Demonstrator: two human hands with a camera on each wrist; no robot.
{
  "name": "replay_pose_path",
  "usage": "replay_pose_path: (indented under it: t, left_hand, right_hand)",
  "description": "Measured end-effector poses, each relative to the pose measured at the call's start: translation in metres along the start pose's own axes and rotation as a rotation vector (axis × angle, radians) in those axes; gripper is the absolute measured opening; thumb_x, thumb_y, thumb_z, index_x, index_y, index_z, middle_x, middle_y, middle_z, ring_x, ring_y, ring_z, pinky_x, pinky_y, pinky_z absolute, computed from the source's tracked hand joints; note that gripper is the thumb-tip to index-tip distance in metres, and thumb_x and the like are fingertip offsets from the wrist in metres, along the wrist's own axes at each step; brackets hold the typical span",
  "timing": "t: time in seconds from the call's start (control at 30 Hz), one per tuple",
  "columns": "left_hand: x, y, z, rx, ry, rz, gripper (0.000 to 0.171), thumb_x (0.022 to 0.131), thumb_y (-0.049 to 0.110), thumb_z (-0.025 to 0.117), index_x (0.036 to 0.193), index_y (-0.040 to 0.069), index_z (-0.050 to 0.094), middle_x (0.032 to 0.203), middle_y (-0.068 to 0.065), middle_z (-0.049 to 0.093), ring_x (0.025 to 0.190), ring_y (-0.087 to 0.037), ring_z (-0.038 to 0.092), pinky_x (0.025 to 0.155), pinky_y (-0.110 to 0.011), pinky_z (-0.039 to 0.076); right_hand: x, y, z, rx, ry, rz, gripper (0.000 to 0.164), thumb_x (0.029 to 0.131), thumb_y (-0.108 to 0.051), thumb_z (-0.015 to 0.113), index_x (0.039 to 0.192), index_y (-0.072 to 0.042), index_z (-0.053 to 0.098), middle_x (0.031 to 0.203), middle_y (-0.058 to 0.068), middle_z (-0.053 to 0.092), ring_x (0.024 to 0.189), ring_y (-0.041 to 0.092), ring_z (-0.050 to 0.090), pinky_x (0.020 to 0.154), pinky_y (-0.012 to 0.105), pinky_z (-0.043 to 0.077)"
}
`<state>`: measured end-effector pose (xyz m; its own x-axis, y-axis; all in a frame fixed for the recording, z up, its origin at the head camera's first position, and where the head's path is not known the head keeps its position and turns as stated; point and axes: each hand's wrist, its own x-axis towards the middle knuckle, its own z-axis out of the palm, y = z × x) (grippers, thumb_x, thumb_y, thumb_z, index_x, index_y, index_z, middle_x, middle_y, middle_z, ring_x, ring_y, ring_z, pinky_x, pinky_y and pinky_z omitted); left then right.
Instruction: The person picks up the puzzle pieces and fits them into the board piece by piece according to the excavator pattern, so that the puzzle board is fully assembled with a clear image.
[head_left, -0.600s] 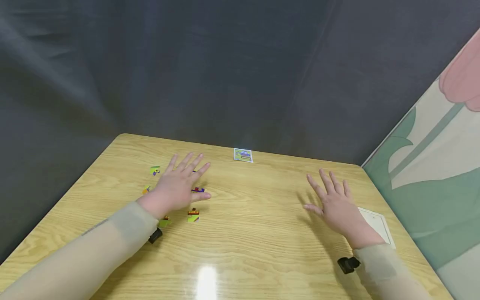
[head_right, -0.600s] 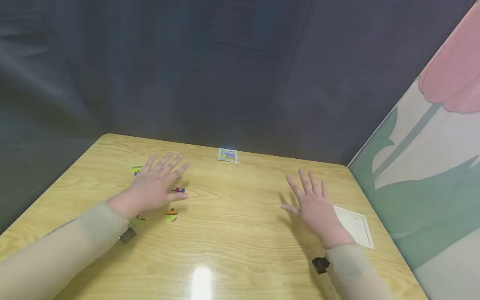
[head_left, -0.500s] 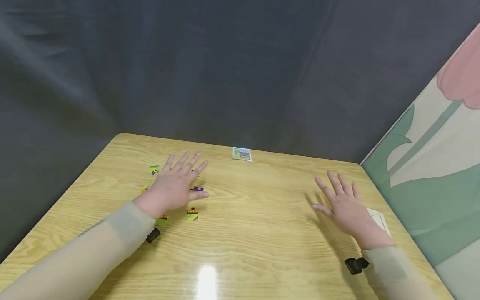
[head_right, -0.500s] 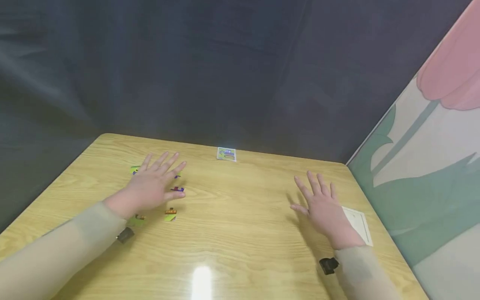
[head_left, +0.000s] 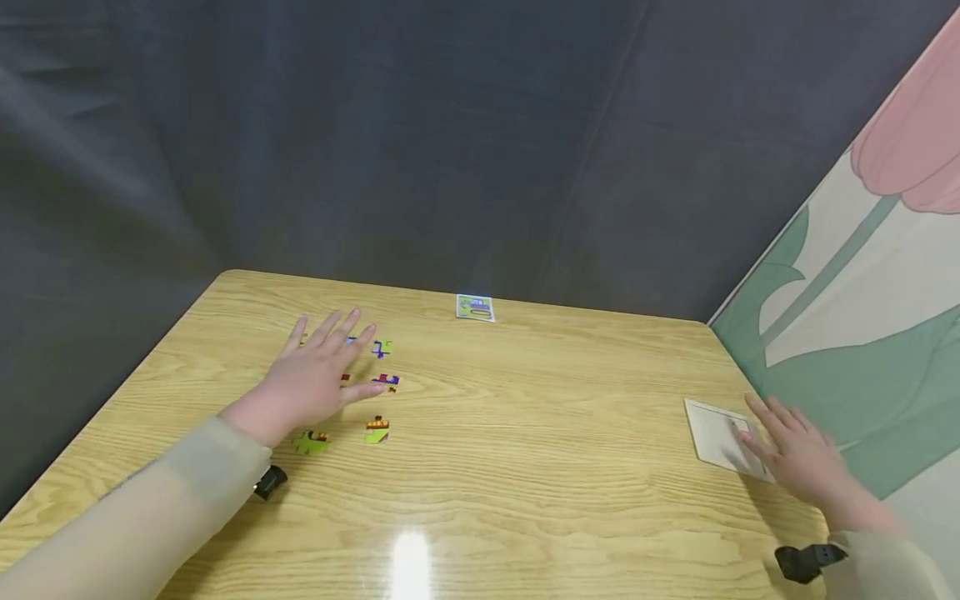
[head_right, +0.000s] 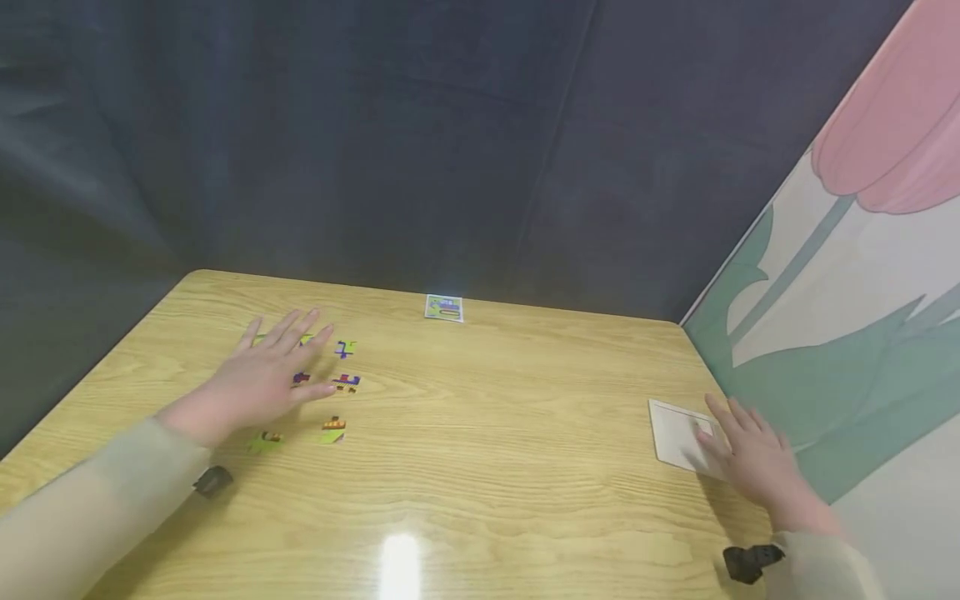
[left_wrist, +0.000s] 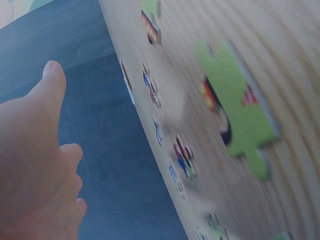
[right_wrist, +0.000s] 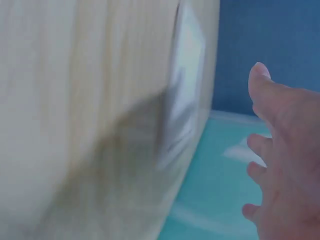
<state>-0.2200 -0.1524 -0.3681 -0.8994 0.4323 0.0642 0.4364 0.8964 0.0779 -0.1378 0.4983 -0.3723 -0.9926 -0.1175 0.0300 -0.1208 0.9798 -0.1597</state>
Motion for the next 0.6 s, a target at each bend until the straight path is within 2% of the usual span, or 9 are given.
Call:
replay_pose_path:
  t: [0.13,0.23,0.3,0.43,0.53,0.6]
  left_hand:
    - [-0.009,-0.008,-0.002,-0.052,-0.010,-0.002,0.087,0.094,0.069,0.043,0.159,0.020,0.013,0.164,-0.008,-0.002,0.148,-0.034,-0.002,0.111,-0.059,-0.011]
    - [-0.016,-0.014,-0.006,-0.118,-0.018,0.016,0.085,0.094,0.070,0.040,0.159,0.020,0.018,0.164,-0.008,0.002,0.148,-0.034,0.001,0.111,-0.060,-0.008]
    - [-0.023,-0.018,-0.009,-0.184,-0.023,0.025,0.081,0.095,0.068,0.040,0.157,0.018,0.026,0.163,-0.011,0.012,0.148,-0.037,0.006,0.111,-0.062,-0.002]
    - [-0.037,-0.028,-0.016,-0.313,-0.012,0.026,0.069,0.099,0.058,0.046,0.149,0.010,0.044,0.152,-0.019,0.036,0.140,-0.045,0.027,0.109,-0.064,0.018]
    - [-0.049,-0.038,-0.020,-0.376,0.002,0.006,0.061,0.100,0.050,0.050,0.140,0.004,0.054,0.144,-0.021,0.045,0.132,-0.047,0.038,0.104,-0.063,0.028]
    - [-0.057,-0.045,-0.022,-0.404,0.007,-0.015,0.057,0.100,0.047,0.053,0.137,0.003,0.057,0.140,-0.021,0.048,0.129,-0.045,0.042,0.102,-0.063,0.031]
  right_hand:
    - [-0.006,0.026,0.005,0.182,-0.119,0.038,0.067,0.108,-0.030,0.040,0.152,0.009,0.009,0.142,0.049,0.014,0.125,0.071,0.013,0.091,0.080,0.016]
    - [-0.005,0.038,0.009,0.300,-0.195,0.065,0.068,0.108,-0.029,0.040,0.148,0.016,0.010,0.141,0.051,0.010,0.126,0.070,0.009,0.094,0.078,0.015]
    - [-0.004,0.043,0.012,0.304,-0.233,0.096,0.069,0.108,-0.031,0.040,0.148,0.017,0.010,0.142,0.051,0.009,0.127,0.069,0.009,0.096,0.077,0.015]
    - [-0.006,0.050,0.015,0.255,-0.255,0.131,0.069,0.108,-0.033,0.039,0.147,0.016,0.011,0.141,0.050,0.010,0.127,0.068,0.011,0.097,0.075,0.015]
    - [-0.006,0.049,0.017,0.245,-0.250,0.121,0.068,0.108,-0.032,0.041,0.147,0.016,0.014,0.141,0.050,0.012,0.127,0.068,0.012,0.097,0.075,0.016]
    - [-0.005,0.046,0.017,0.252,-0.248,0.110,0.069,0.107,-0.033,0.042,0.148,0.016,0.015,0.142,0.050,0.013,0.128,0.068,0.013,0.097,0.075,0.017]
